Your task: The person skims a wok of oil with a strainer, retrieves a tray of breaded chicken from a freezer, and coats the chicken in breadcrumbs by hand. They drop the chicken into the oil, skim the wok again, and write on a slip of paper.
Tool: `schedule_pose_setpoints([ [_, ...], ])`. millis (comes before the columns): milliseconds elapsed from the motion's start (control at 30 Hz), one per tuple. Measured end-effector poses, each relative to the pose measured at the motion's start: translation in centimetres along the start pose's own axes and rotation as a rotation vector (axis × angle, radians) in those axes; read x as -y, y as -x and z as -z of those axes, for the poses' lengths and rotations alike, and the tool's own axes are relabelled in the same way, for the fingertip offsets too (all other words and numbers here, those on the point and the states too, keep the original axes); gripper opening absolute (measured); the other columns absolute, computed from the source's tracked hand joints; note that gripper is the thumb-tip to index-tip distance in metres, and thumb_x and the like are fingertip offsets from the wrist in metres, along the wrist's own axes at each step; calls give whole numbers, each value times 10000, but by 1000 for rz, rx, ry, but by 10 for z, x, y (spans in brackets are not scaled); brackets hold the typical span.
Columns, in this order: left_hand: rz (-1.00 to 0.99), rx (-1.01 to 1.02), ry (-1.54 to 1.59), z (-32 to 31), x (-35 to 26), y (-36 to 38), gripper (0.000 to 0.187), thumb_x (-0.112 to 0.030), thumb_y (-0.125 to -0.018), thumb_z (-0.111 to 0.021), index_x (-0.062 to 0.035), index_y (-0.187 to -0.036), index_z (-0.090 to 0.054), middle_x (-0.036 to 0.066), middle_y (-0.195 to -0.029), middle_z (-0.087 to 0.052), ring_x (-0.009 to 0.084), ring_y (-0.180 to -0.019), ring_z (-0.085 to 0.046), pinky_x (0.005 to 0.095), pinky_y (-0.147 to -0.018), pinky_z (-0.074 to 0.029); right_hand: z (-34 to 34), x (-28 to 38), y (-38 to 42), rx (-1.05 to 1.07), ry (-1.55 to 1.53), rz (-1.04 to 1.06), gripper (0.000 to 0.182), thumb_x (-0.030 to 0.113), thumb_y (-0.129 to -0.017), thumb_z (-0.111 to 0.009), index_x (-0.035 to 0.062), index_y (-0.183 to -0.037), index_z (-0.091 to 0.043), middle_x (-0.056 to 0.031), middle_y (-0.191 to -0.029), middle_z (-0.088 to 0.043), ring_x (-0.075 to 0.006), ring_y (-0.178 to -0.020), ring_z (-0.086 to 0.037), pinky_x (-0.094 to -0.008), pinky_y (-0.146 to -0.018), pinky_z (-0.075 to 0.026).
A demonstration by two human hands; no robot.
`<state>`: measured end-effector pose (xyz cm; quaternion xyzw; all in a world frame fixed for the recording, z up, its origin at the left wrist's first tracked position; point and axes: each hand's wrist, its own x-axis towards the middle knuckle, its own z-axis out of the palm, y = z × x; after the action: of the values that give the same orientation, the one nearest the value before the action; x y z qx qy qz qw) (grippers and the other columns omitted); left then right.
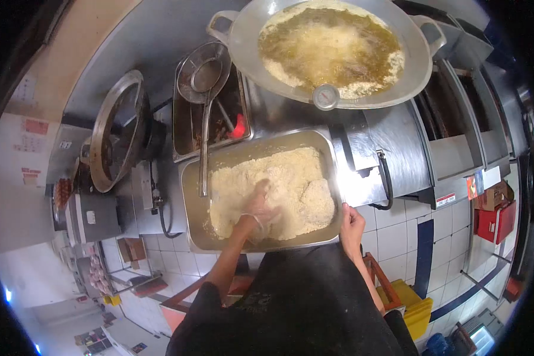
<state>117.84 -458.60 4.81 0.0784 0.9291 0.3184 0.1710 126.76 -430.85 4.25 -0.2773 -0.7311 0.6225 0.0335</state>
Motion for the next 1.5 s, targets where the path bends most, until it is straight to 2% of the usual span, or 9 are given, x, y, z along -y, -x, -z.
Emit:
schedule_pose_setpoints([
  [367, -82, 183, 65, 43, -18, -82, 949, -611, -732, -695, -21, -1405, -378, 244, -1438, -378, 363, -1343, -361, 429, -1110, -318, -1, 7, 3, -2, 5, 40, 423, 285, -979, -529, -71, -766, -611, 46, -576, -383, -59, -569, -309, -280, -484, -245],
  [733, 145, 569, -90, 57, -46, -70, 829, -543, -731, -700, -93, -1384, -459, 225, -1114, -632, 317, -1066, -599, 396, -949, -456, 0, 8, 3, -43, -16, 76, 390, 249, -964, -559, -57, -723, -565, 42, -578, -368, -64, -577, -319, -281, -485, -251],
  [767, -26, 250, 38, 26, -3, -60, 731, -635, -760, -642, -28, -1168, -627, 206, -1172, -611, 325, -1095, -583, 479, -973, -415, -3, 8, 2, -43, -41, 86, 383, 239, -965, -559, -62, -730, -565, 42, -587, -379, -64, -584, -323, -276, -488, -254],
  [967, -194, -43, -427, 36, -18, 12, 588, -583, -757, -667, -192, -1196, -649, 179, -1284, -555, 346, -1269, -441, 527, -1129, -234, -4, 1, -1, 12, -27, 8, 428, 264, -986, -522, -18, -665, -485, 53, -601, -367, -62, -597, -297, -273, -499, -250],
  [1133, -135, -173, -436, 63, -22, 32, 697, -543, -724, -724, -72, -1225, -612, 171, -1303, -549, 359, -1275, -451, 515, -1127, -265, -3, 6, 0, 58, 16, 31, 431, 270, -1001, -500, -8, -672, -483, 58, -623, -385, -58, -607, -301, -264, -510, -254],
  [1200, 279, -58, 395, 91, -29, 24, 771, -501, -715, -767, -12, -1270, -550, 166, -1294, -559, 352, -1180, -544, 481, -1060, -393, -5, 6, -1, 73, 3, 41, 429, 271, -1006, -492, -18, -689, -509, 57, -634, -408, -55, -614, -315, -257, -516, -265],
  [1300, 605, -70, 400, 91, 10, -7, 655, -529, -732, -743, -89, -1200, -617, 120, -1096, -679, 291, -941, -662, 435, -794, -543, -6, 10, 0, 70, -29, 9, 423, 276, -1011, -485, -35, -735, -566, 46, -658, -460, -52, -632, -350, -249, -536, -297],
  [1467, 455, 44, 783, 47, 84, -36, 877, -495, -695, -797, 50, -1299, -469, 232, -1188, -594, 279, -888, -679, 376, -634, -596, -4, 2, -1, 83, -61, -2, 421, 285, -1011, -485, -44, -780, -608, 39, -667, -484, -49, -646, -383, -245, -556, -334],
  [1500, 551, 83, 744, 49, 75, -39, 948, -546, -695, -775, 35, -1353, -418, 218, -1287, -532, 312, -1079, -574, 412, -852, -492, -7, 19, 3, 76, -45, 5, 422, 284, -1011, -486, -49, -786, -614, 40, -665, -496, -49, -646, -393, -240, -561, -344],
])
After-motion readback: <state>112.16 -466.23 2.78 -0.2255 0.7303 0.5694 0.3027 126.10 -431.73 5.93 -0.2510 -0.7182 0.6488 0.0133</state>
